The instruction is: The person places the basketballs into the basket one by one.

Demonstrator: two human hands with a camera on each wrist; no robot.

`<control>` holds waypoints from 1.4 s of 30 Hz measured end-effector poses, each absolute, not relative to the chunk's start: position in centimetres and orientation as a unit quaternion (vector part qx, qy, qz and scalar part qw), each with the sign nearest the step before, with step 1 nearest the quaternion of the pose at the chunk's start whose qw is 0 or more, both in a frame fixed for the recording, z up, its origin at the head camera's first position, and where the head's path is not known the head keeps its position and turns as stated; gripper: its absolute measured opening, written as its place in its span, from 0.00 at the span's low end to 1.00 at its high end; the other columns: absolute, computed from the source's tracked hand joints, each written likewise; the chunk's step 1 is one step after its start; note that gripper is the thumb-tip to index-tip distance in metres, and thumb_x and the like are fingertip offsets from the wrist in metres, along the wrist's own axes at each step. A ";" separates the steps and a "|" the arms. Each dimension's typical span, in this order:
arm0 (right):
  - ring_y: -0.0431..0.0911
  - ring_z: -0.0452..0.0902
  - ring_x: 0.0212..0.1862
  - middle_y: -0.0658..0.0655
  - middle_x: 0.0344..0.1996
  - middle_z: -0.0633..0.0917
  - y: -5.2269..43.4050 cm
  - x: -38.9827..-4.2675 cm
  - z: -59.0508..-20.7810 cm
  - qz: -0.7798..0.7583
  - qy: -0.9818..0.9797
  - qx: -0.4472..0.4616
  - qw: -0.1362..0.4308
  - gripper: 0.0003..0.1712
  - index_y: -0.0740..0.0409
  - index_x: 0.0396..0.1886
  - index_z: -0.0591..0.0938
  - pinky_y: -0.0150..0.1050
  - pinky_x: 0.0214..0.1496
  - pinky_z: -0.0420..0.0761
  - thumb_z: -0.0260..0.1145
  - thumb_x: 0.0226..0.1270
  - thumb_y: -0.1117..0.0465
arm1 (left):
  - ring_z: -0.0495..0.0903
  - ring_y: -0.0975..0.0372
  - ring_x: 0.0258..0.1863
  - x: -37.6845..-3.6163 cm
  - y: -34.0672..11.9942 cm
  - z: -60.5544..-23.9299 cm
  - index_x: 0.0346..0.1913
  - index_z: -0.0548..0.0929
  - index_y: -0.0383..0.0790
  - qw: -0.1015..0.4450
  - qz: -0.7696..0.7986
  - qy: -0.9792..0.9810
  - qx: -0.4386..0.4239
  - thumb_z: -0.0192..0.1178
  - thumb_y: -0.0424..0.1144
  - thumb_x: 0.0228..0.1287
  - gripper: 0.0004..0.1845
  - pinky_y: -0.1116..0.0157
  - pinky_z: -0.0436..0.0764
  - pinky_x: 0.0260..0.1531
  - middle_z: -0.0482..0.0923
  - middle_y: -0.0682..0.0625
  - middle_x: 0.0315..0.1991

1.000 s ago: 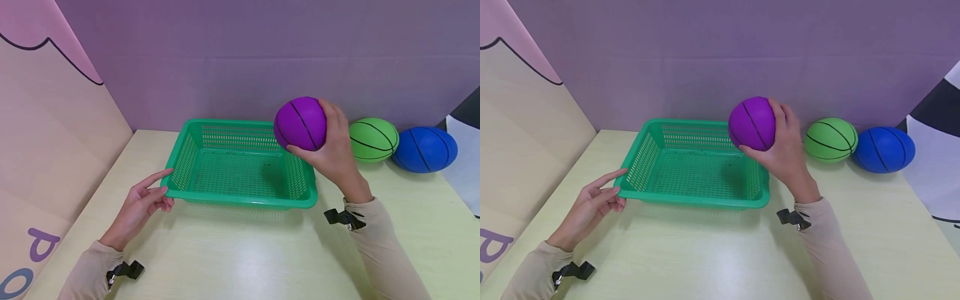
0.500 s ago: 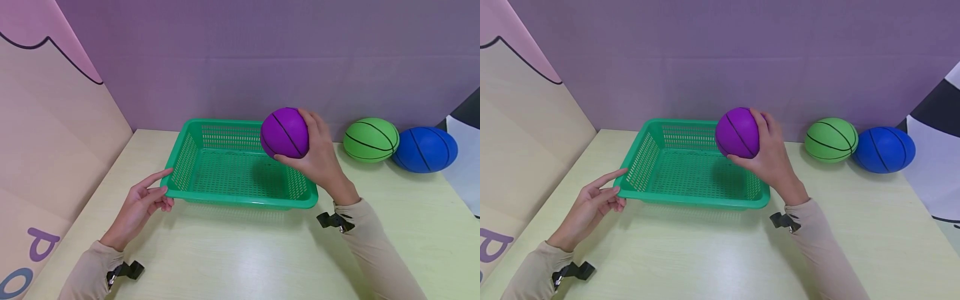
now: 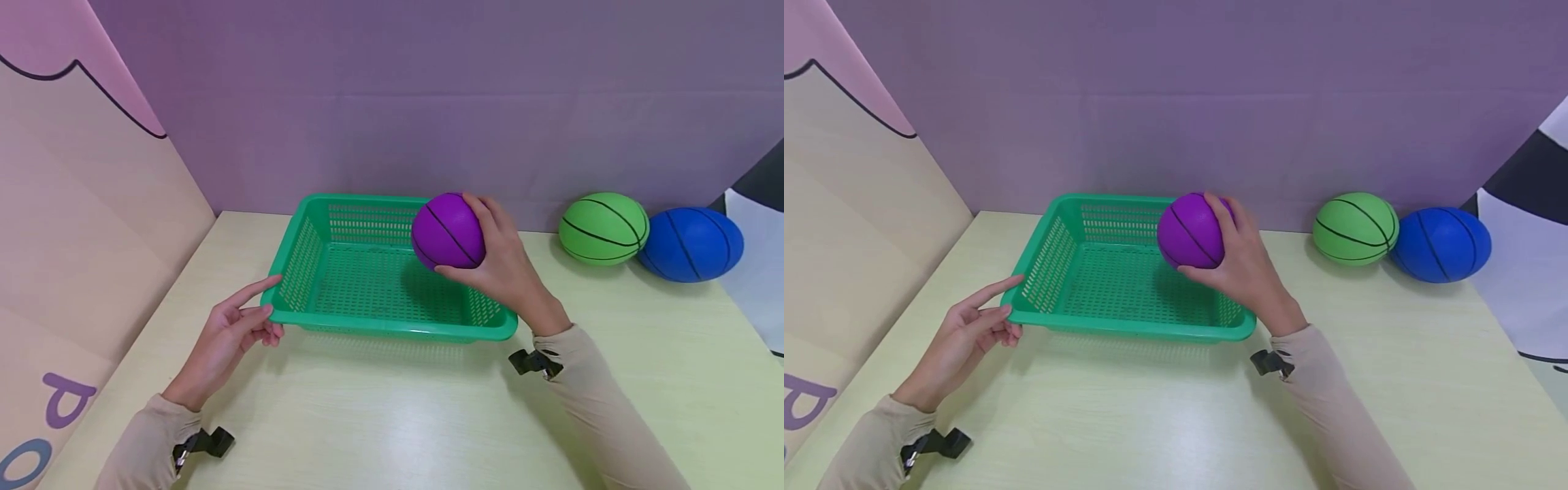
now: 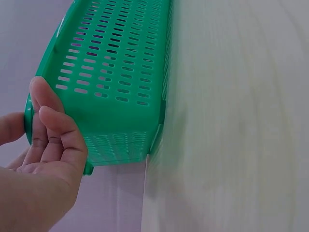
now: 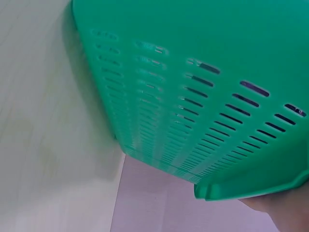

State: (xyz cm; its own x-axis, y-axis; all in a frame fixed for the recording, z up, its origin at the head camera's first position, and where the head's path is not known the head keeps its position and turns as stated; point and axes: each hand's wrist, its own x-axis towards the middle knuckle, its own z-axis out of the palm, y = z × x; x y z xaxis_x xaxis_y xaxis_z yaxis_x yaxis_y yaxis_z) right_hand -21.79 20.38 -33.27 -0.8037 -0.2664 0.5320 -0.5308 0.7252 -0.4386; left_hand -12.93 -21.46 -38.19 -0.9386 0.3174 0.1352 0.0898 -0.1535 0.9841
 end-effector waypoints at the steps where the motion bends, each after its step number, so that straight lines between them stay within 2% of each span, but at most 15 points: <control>1: 0.58 0.62 0.68 0.56 0.73 0.61 20.3 -21.8 -33.3 0.296 -0.902 0.224 0.221 0.64 0.37 0.78 0.59 0.63 0.53 0.78 0.84 0.41 0.41 | 0.83 0.59 0.29 -12.9 -21.5 -38.2 0.75 0.61 0.35 0.076 0.743 0.646 0.158 0.52 0.35 0.77 0.28 0.66 0.82 0.35 0.85 0.44 0.29; 12: 0.58 0.61 0.69 0.57 0.73 0.61 20.3 -21.6 -33.2 0.287 -0.913 0.224 0.181 0.62 0.38 0.77 0.59 0.61 0.54 0.79 0.82 0.44 0.41 | 0.83 0.59 0.29 -12.9 -21.3 -38.3 0.76 0.60 0.35 0.071 0.745 0.643 0.161 0.51 0.34 0.78 0.28 0.66 0.82 0.34 0.85 0.47 0.28; 20: 0.58 0.64 0.64 0.58 0.67 0.66 20.3 -21.9 -33.1 0.233 -0.922 0.247 0.186 0.59 0.41 0.75 0.62 0.59 0.52 0.80 0.82 0.43 0.41 | 0.83 0.60 0.29 -12.8 -21.0 -38.4 0.76 0.60 0.35 0.070 0.749 0.639 0.160 0.51 0.34 0.78 0.28 0.67 0.82 0.34 0.85 0.47 0.28; 36: 0.60 0.62 0.67 0.59 0.68 0.67 18.9 -23.3 -32.8 0.163 -0.948 0.239 0.133 0.58 0.48 0.74 0.63 0.64 0.54 0.74 0.78 0.44 0.36 | 0.83 0.61 0.29 -12.2 -21.0 -38.4 0.75 0.58 0.32 0.081 0.769 0.610 0.172 0.48 0.30 0.78 0.27 0.68 0.83 0.35 0.85 0.48 0.29; 42: 0.60 0.64 0.65 0.59 0.66 0.69 18.9 -23.7 -32.7 0.151 -0.948 0.236 0.151 0.56 0.52 0.71 0.66 0.62 0.53 0.76 0.78 0.46 0.35 | 0.83 0.61 0.29 -12.2 -20.8 -38.2 0.75 0.58 0.32 0.081 0.764 0.615 0.177 0.48 0.31 0.78 0.27 0.69 0.82 0.35 0.85 0.47 0.30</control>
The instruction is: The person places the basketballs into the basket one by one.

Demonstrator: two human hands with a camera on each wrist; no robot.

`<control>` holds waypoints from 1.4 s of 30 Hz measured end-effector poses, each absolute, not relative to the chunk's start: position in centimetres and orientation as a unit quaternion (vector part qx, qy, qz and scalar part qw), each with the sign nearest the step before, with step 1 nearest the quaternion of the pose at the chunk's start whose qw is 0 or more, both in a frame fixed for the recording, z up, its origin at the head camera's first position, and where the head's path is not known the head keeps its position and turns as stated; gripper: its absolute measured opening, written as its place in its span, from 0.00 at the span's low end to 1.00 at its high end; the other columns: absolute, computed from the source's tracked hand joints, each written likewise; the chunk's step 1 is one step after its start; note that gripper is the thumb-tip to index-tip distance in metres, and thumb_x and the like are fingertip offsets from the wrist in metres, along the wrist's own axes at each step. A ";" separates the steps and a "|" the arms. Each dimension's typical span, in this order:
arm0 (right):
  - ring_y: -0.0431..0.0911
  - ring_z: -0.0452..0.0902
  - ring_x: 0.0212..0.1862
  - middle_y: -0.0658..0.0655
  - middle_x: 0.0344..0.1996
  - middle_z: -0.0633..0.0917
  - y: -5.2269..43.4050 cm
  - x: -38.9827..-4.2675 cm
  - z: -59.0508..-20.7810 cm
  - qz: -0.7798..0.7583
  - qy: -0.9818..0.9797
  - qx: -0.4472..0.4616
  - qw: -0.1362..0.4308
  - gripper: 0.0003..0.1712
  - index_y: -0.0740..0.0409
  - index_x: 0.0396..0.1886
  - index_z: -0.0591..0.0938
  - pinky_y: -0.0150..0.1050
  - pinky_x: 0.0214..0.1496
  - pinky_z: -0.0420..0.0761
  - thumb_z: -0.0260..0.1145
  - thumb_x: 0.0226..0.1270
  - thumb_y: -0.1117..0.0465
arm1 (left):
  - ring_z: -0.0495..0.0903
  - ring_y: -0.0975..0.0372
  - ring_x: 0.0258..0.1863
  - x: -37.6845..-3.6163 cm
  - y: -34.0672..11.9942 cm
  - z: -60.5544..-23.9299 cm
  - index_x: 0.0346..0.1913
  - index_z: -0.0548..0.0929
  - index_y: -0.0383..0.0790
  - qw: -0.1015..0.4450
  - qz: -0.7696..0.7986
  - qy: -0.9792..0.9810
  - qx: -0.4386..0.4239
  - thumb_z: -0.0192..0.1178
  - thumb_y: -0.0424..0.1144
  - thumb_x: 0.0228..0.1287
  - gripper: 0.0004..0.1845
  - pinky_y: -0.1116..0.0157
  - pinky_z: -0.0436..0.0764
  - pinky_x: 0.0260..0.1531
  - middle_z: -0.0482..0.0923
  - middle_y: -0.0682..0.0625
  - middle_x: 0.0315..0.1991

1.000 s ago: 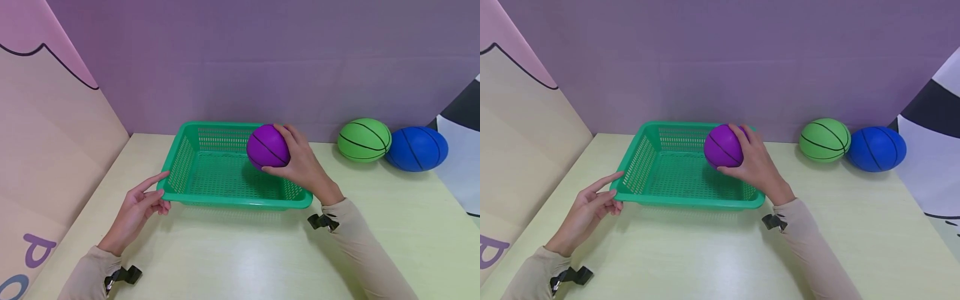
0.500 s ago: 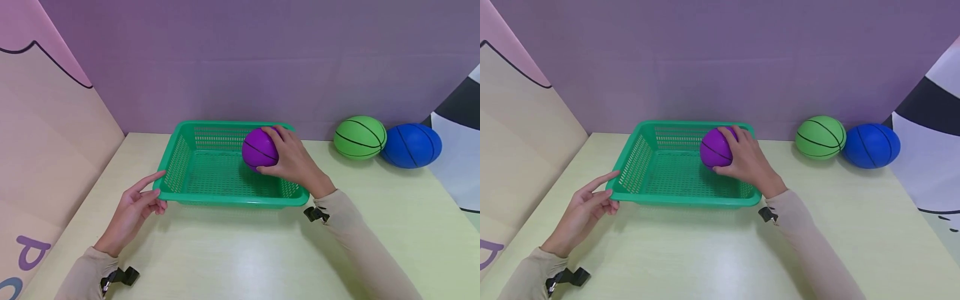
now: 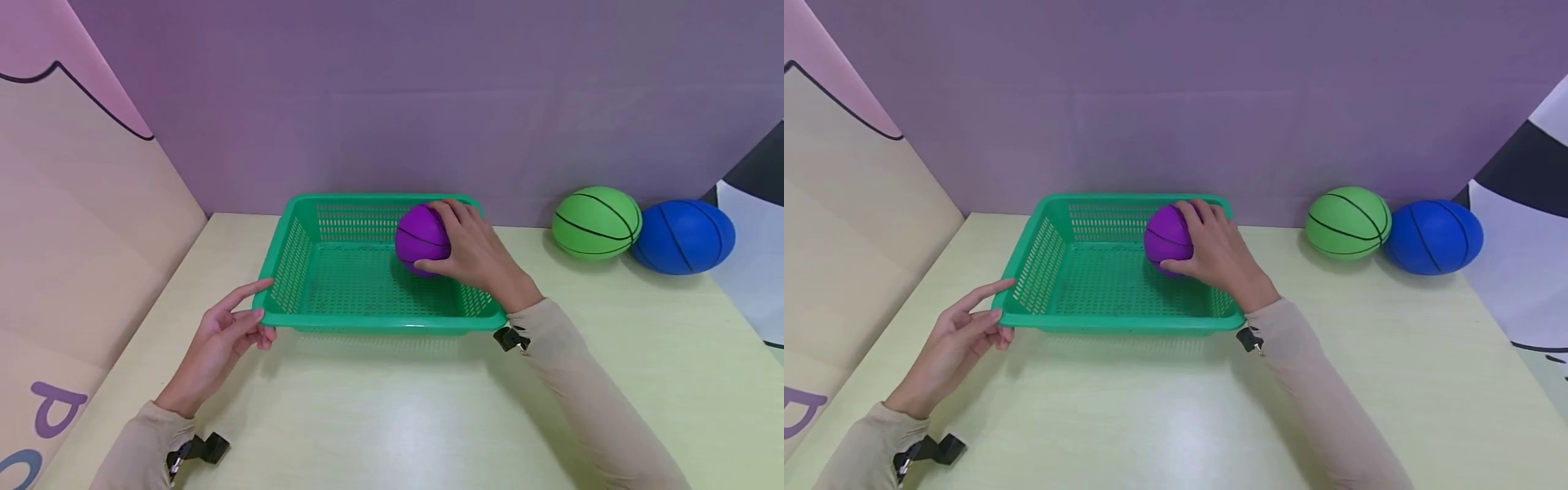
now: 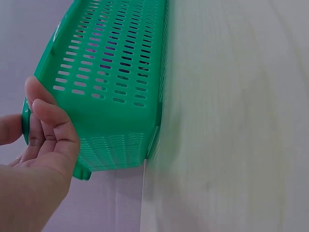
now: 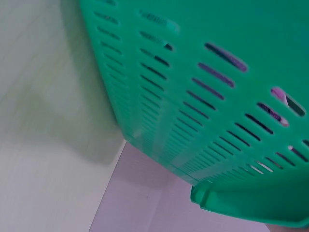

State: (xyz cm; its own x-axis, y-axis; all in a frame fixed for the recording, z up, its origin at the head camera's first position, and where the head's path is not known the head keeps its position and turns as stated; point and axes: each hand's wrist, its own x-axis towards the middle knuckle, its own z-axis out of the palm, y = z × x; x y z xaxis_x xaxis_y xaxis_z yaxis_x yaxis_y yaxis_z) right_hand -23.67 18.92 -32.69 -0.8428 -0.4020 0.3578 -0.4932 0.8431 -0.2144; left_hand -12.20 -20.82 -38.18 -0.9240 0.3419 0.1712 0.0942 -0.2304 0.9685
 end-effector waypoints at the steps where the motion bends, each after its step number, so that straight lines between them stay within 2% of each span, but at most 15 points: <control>1: 0.60 0.64 0.65 0.59 0.65 0.69 18.9 -23.7 -32.7 0.152 -0.946 0.239 0.155 0.55 0.52 0.71 0.66 0.61 0.53 0.77 0.78 0.47 0.35 | 0.83 0.61 0.30 -12.2 -20.8 -38.2 0.75 0.59 0.32 0.081 0.763 0.616 0.177 0.48 0.31 0.78 0.27 0.68 0.82 0.35 0.85 0.47 0.30; 7: 0.61 0.62 0.66 0.60 0.66 0.68 19.1 -23.9 -33.1 0.159 -0.941 0.259 0.147 0.51 0.49 0.71 0.69 0.60 0.53 0.79 0.78 0.50 0.37 | 0.83 0.61 0.29 -12.5 -20.8 -38.3 0.75 0.59 0.32 0.076 0.758 0.622 0.179 0.48 0.31 0.78 0.26 0.68 0.82 0.35 0.86 0.48 0.29; 19: 0.62 0.58 0.71 0.59 0.72 0.64 19.2 -24.3 -33.4 0.186 -0.943 0.254 0.109 0.51 0.45 0.74 0.67 0.63 0.55 0.77 0.78 0.52 0.40 | 0.83 0.61 0.29 -12.9 -20.7 -38.6 0.75 0.59 0.32 0.070 0.754 0.630 0.172 0.49 0.32 0.78 0.27 0.68 0.83 0.35 0.85 0.48 0.29; 29: 0.59 0.57 0.72 0.61 0.72 0.64 20.2 -23.5 -32.6 0.198 -0.937 0.264 0.119 0.46 0.48 0.73 0.69 0.61 0.55 0.78 0.77 0.56 0.45 | 0.83 0.60 0.29 -13.1 -20.1 -38.7 0.75 0.59 0.32 0.066 0.753 0.631 0.175 0.50 0.33 0.78 0.27 0.67 0.83 0.35 0.85 0.47 0.29; 34: 0.58 0.57 0.73 0.59 0.72 0.65 20.6 -22.8 -32.2 0.198 -0.938 0.255 0.126 0.43 0.46 0.72 0.70 0.62 0.54 0.78 0.75 0.58 0.44 | 0.83 0.60 0.29 -13.1 -20.0 -38.5 0.75 0.60 0.33 0.066 0.751 0.634 0.172 0.51 0.33 0.78 0.27 0.67 0.83 0.35 0.84 0.47 0.29; 42: 0.58 0.56 0.74 0.59 0.72 0.63 21.3 -21.7 -31.0 0.203 -0.942 0.236 0.123 0.43 0.48 0.72 0.69 0.65 0.60 0.72 0.74 0.60 0.44 | 0.82 0.60 0.29 -13.0 -20.1 -38.6 0.75 0.60 0.33 0.063 0.751 0.635 0.169 0.50 0.34 0.78 0.27 0.68 0.83 0.35 0.84 0.48 0.29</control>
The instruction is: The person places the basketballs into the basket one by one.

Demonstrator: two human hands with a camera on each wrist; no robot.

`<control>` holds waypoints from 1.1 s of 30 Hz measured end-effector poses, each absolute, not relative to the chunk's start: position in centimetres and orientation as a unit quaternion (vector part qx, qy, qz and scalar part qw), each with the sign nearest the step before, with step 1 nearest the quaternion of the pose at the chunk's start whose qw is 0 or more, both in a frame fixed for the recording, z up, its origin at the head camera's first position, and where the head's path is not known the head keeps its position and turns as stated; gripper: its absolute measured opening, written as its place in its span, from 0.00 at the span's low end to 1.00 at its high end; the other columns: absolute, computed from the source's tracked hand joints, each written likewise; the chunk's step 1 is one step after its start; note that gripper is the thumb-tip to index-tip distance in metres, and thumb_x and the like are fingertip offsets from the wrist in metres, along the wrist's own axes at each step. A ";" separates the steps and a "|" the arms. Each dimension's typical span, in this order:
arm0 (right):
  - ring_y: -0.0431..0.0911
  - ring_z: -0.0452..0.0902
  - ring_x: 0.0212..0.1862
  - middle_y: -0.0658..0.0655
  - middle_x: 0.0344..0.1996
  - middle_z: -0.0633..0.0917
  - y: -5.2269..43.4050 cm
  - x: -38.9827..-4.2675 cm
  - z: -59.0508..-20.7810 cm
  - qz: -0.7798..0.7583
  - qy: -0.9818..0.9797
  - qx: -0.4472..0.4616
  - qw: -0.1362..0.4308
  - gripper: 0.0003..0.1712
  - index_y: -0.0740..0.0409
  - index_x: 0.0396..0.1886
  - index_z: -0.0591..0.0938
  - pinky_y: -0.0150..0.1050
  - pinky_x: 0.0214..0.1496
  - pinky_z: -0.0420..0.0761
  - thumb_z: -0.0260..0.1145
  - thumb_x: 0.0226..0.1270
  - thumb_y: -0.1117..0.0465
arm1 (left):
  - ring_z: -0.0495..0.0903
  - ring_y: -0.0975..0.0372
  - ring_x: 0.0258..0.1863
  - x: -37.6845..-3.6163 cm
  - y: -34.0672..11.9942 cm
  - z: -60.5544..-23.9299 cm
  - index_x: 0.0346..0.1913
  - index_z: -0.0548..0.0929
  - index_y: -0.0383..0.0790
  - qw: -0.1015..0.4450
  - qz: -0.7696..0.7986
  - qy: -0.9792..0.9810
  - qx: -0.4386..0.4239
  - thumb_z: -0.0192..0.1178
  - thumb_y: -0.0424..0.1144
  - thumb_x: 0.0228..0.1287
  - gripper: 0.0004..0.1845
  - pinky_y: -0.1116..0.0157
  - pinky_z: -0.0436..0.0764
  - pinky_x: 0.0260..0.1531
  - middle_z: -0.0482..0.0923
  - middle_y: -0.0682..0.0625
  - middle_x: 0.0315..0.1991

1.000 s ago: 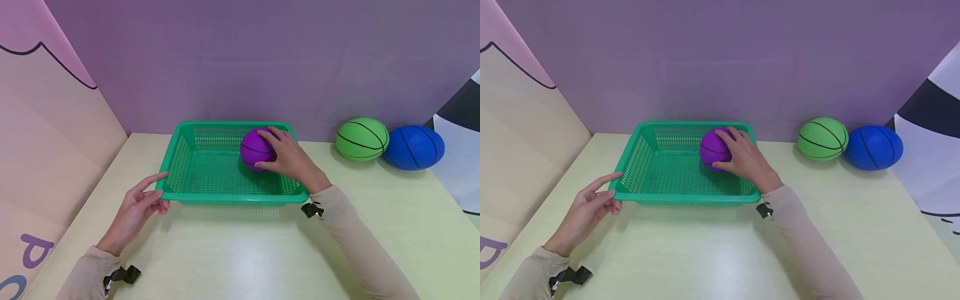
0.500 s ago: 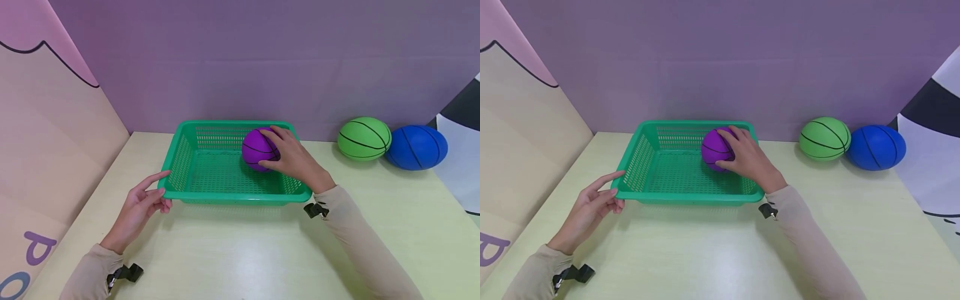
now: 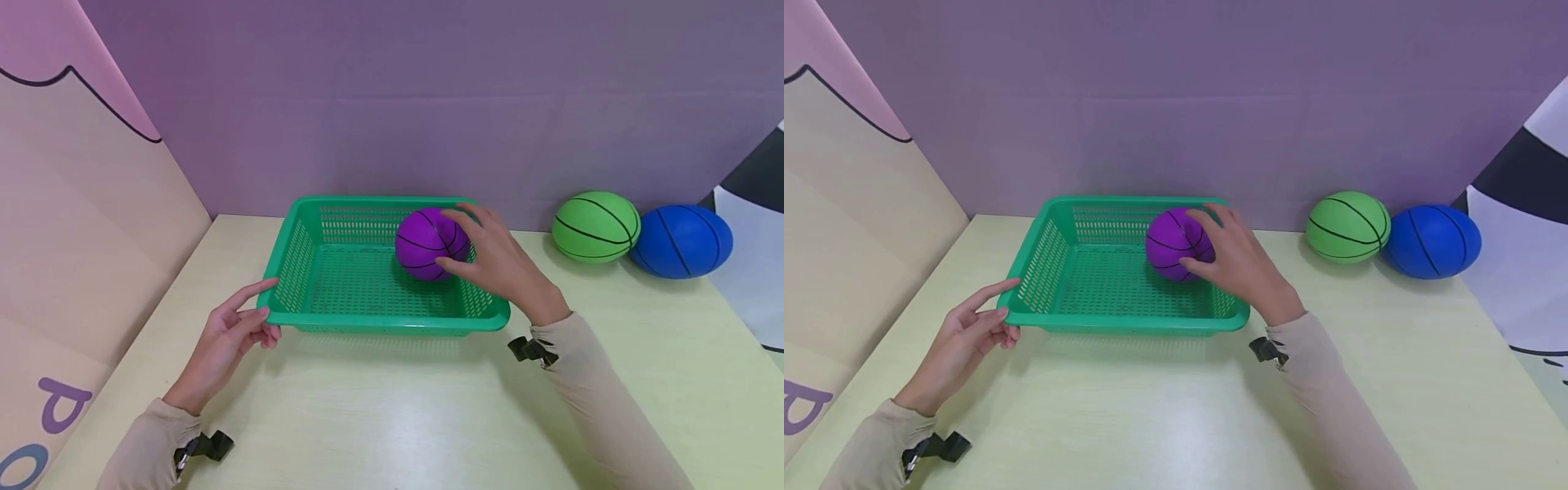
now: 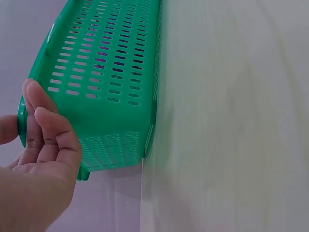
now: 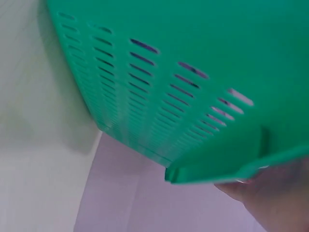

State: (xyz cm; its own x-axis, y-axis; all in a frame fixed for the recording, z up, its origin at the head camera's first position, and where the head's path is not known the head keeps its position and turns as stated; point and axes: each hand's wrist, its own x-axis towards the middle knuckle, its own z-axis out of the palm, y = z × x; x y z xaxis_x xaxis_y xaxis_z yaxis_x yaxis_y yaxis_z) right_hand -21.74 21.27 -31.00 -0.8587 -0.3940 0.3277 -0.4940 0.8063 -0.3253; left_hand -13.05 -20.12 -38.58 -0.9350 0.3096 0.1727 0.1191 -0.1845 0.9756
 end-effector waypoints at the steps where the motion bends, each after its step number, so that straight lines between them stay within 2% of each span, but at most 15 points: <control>1: 0.58 0.56 0.74 0.59 0.72 0.63 21.4 -21.6 -30.9 0.205 -0.942 0.233 0.125 0.43 0.48 0.72 0.69 0.65 0.61 0.71 0.73 0.60 0.44 | 0.82 0.60 0.29 -13.0 -20.1 -38.6 0.75 0.60 0.33 0.063 0.750 0.636 0.168 0.50 0.34 0.78 0.27 0.68 0.83 0.35 0.84 0.48 0.29; 8: 0.58 0.56 0.73 0.61 0.72 0.64 22.4 -21.1 -30.2 0.214 -0.940 0.227 0.139 0.42 0.52 0.72 0.68 0.63 0.66 0.66 0.73 0.62 0.46 | 0.83 0.60 0.28 -13.0 -20.2 -38.7 0.75 0.60 0.33 0.061 0.747 0.640 0.168 0.51 0.34 0.78 0.27 0.68 0.82 0.34 0.84 0.48 0.29; 16: 0.58 0.58 0.71 0.62 0.68 0.67 23.8 -20.9 -29.9 0.230 -0.929 0.226 0.180 0.40 0.55 0.71 0.70 0.63 0.66 0.65 0.74 0.62 0.51 | 0.82 0.59 0.28 -13.0 -20.3 -38.7 0.75 0.60 0.33 0.064 0.743 0.645 0.167 0.51 0.35 0.78 0.27 0.67 0.82 0.34 0.84 0.46 0.29; 27: 0.64 0.58 0.69 0.66 0.66 0.70 25.8 -21.1 -29.2 0.244 -0.918 0.212 0.230 0.34 0.61 0.67 0.73 0.64 0.67 0.60 0.72 0.63 0.59 | 0.82 0.59 0.28 -13.0 -20.4 -38.6 0.75 0.60 0.33 0.059 0.741 0.648 0.165 0.50 0.34 0.78 0.27 0.67 0.82 0.34 0.85 0.46 0.29; 33: 0.63 0.56 0.71 0.66 0.68 0.68 27.4 -21.1 -28.8 0.252 -0.924 0.180 0.225 0.34 0.61 0.69 0.71 0.64 0.69 0.59 0.70 0.66 0.57 | 0.82 0.60 0.28 -13.1 -20.1 -38.6 0.75 0.60 0.33 0.059 0.740 0.649 0.166 0.50 0.35 0.78 0.27 0.68 0.82 0.34 0.85 0.47 0.29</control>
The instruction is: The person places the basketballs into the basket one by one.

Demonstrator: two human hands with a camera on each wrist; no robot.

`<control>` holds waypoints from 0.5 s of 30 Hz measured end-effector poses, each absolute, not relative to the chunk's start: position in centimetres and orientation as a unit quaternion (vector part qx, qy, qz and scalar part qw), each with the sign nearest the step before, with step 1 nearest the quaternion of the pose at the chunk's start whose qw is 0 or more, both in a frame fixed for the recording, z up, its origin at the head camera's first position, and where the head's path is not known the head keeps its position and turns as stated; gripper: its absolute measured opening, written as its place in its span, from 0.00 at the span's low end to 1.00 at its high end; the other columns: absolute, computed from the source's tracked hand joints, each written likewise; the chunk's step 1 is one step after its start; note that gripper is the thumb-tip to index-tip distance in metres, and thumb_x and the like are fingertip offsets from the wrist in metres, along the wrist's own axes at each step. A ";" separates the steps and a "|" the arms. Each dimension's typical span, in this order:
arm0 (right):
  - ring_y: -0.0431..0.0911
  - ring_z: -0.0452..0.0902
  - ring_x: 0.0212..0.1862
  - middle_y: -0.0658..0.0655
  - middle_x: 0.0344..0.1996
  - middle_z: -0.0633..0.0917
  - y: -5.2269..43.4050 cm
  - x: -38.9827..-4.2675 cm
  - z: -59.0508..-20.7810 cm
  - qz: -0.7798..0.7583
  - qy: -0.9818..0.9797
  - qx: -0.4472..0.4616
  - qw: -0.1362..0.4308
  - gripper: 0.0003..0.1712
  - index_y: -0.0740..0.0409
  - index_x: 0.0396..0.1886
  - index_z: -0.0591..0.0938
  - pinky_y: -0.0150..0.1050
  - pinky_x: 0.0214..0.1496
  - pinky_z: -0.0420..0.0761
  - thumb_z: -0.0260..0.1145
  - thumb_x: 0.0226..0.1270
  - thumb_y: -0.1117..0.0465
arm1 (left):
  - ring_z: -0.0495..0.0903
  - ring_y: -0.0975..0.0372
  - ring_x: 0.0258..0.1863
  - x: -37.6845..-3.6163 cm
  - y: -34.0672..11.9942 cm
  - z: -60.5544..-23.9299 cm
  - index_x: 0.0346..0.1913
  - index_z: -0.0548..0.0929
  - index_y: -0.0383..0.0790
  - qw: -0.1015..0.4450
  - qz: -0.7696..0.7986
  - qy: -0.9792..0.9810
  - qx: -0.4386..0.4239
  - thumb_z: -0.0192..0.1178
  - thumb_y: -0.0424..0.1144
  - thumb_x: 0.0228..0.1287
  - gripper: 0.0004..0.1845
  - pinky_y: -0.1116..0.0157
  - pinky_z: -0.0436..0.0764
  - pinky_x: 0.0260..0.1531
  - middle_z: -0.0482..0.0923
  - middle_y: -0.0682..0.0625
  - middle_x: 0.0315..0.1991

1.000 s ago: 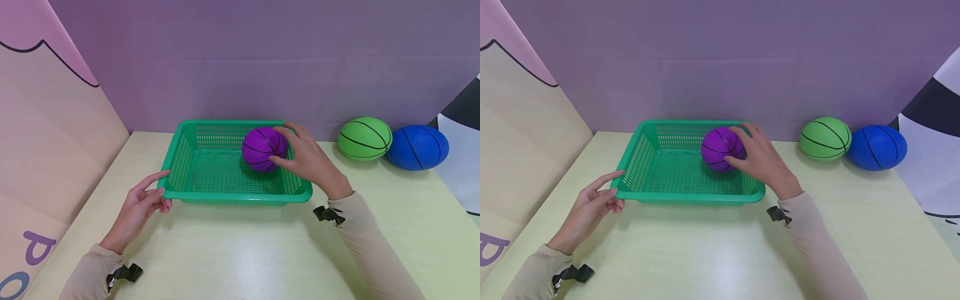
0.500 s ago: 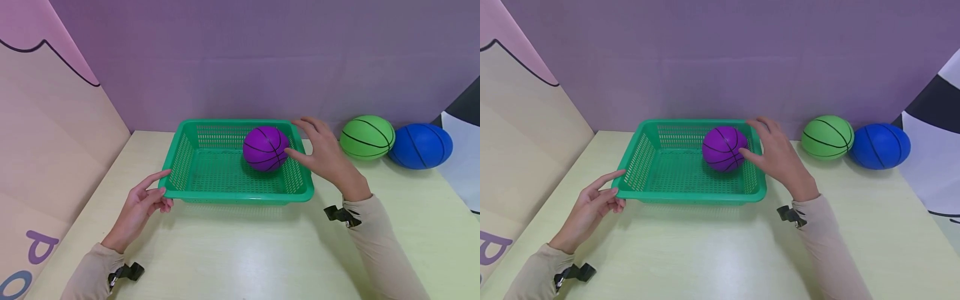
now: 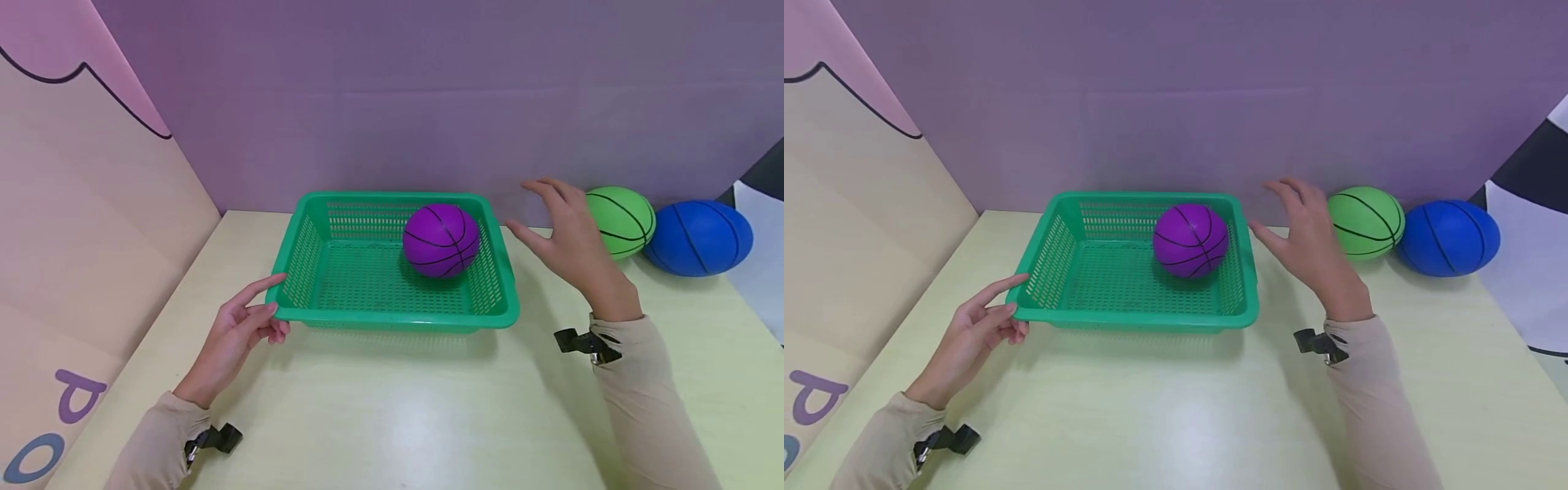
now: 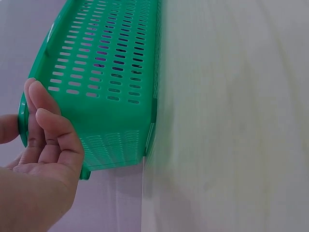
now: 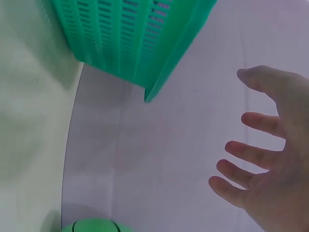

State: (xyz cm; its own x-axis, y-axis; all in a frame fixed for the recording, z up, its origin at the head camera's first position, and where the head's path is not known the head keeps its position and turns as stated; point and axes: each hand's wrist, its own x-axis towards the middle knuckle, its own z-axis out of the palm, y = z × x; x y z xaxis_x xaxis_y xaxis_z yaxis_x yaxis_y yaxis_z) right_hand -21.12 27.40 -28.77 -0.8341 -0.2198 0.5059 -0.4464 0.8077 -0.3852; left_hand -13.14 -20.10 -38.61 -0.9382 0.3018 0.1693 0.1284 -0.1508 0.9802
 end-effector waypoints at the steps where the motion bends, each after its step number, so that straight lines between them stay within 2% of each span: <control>1: 0.63 0.56 0.71 0.66 0.67 0.68 27.6 -21.2 -28.8 0.251 -0.925 0.177 0.225 0.34 0.61 0.69 0.71 0.64 0.69 0.59 0.70 0.66 0.57 | 0.82 0.60 0.28 -13.1 -20.1 -38.6 0.75 0.60 0.33 0.059 0.740 0.649 0.165 0.50 0.35 0.78 0.27 0.68 0.82 0.33 0.85 0.47 0.29; 15: 0.68 0.55 0.71 0.71 0.68 0.66 31.8 -22.5 -29.7 0.249 -0.934 0.109 0.230 0.35 0.64 0.71 0.68 0.67 0.69 0.56 0.67 0.69 0.55 | 0.82 0.59 0.28 -13.1 -20.2 -38.5 0.75 0.60 0.33 0.059 0.739 0.651 0.164 0.51 0.35 0.78 0.27 0.67 0.82 0.33 0.85 0.46 0.28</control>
State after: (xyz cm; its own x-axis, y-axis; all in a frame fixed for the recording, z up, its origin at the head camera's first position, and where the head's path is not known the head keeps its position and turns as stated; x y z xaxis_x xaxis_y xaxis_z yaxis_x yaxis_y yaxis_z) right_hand -22.49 31.83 -29.71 -0.8701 -0.0898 0.4846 -0.3189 0.8523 -0.4146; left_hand -13.06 -20.16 -38.50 -0.9391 0.3012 0.1657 0.1261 -0.1466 0.9811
